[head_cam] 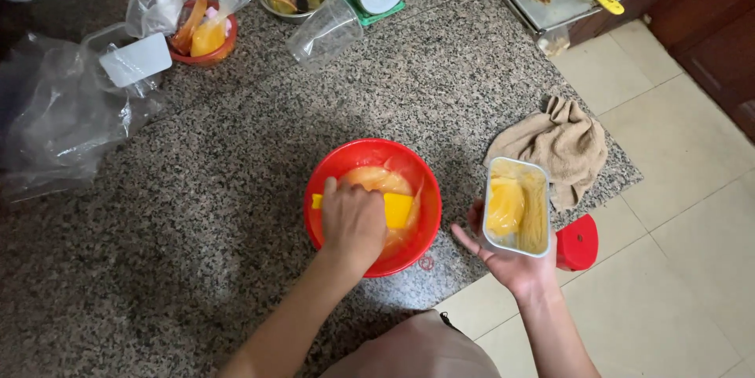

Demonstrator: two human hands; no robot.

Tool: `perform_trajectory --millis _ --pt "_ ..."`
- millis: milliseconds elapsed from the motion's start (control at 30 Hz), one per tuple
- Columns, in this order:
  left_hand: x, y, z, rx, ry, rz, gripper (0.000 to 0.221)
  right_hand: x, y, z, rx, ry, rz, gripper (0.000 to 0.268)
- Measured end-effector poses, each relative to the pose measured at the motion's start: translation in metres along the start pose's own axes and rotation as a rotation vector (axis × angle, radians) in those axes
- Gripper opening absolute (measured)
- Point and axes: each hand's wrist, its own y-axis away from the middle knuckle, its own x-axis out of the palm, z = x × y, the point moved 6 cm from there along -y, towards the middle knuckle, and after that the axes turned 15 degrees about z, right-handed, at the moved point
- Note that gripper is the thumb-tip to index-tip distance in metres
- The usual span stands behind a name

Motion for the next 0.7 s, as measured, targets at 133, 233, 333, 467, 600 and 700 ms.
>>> perform_trajectory --millis 133,233,333,467,600,700 --pt "0.002 -0.001 0.003 0.016 0.073 -0.02 0.023 0.0 0.002 0.0 0.003 0.01 0.005 0.049" --pt "-0.005 0.006 0.008 0.001 0.119 0.023 0.024 0.005 0.005 0.001 0.012 0.032 0.011 0.049" --pt "-0.006 0.003 0.021 0.035 0.216 0.015 0.027 0.008 0.006 0.003 0.025 0.088 0.004 0.049" --pt "-0.011 -0.004 0.04 0.053 0.236 0.004 0.032 -0.008 -0.003 0.006 0.025 0.118 0.013 0.05" --pt "-0.024 0.008 0.061 0.119 0.386 0.028 0.036 -0.011 -0.004 0.011 0.0 0.201 -0.015 0.054" --pt "-0.044 0.023 0.072 0.182 0.434 -0.143 0.032 -0.011 -0.007 0.013 -0.011 0.154 0.013 0.053"
